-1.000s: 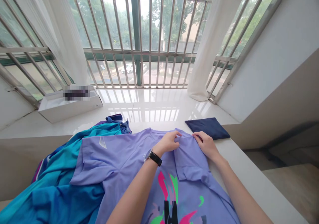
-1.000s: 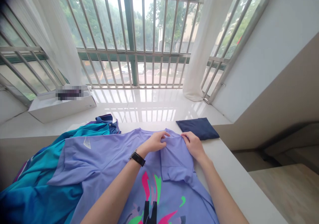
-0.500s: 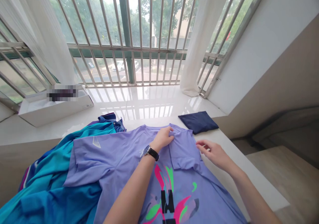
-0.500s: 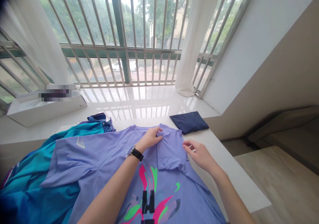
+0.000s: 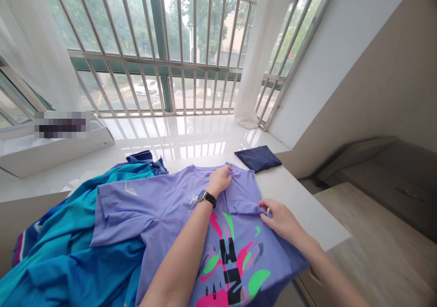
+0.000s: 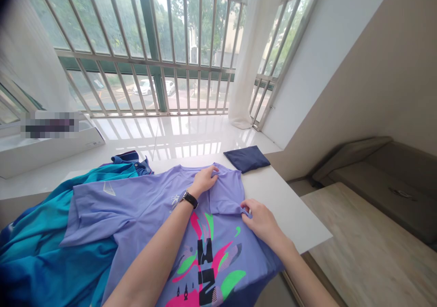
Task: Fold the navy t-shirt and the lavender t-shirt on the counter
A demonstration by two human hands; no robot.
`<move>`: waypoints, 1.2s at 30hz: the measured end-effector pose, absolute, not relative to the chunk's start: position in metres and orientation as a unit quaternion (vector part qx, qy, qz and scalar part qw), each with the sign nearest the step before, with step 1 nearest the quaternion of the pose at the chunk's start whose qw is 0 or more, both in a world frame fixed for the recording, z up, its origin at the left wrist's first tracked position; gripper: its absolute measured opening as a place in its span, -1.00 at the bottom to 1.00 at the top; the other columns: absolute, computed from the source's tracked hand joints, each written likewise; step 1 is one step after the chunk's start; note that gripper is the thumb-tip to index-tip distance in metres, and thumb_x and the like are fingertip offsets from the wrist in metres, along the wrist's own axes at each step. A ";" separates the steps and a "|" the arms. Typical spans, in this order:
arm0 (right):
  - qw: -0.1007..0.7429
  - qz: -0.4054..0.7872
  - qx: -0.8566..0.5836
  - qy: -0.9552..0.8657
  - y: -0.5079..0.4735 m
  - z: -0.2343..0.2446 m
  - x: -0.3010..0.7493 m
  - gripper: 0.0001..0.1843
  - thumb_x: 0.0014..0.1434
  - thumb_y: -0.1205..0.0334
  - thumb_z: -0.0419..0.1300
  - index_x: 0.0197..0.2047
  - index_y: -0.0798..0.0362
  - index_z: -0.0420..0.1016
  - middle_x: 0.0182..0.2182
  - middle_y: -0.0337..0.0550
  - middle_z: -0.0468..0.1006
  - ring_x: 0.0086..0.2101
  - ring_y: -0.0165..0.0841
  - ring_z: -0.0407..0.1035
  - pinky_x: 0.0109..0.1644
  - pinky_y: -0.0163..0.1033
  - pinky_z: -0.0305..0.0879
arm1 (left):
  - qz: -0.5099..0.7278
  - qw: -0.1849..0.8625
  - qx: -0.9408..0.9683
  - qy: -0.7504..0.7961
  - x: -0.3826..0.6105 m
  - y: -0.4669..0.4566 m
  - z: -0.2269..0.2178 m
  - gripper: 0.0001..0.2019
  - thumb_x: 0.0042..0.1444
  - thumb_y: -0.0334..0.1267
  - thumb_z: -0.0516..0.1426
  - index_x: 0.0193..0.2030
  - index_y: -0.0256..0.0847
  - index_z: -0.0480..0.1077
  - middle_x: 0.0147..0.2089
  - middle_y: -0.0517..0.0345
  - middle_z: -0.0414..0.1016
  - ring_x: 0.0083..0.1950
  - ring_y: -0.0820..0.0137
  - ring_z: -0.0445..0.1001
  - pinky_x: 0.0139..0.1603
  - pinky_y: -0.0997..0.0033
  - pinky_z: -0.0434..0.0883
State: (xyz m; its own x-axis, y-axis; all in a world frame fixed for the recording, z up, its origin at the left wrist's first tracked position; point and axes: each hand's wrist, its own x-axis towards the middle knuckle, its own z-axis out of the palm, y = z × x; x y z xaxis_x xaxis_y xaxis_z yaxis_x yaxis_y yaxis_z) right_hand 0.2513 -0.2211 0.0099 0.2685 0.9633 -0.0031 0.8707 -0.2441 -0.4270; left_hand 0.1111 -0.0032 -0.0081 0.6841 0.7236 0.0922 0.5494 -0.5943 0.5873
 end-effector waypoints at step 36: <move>0.134 0.003 -0.864 -0.485 -0.077 -0.010 0.310 -0.60 0.31 -0.05 -0.02 -0.37 -0.04 0.51 -0.41 -0.09 0.61 -0.35 -0.25 0.45 -0.39 -0.29 0.05 | 0.189 0.318 0.867 0.332 0.094 0.016 -0.001 -0.69 0.12 -0.36 0.09 0.01 -0.19 0.45 -0.12 0.06 0.58 -0.11 0.29 0.52 -0.02 0.35 0.42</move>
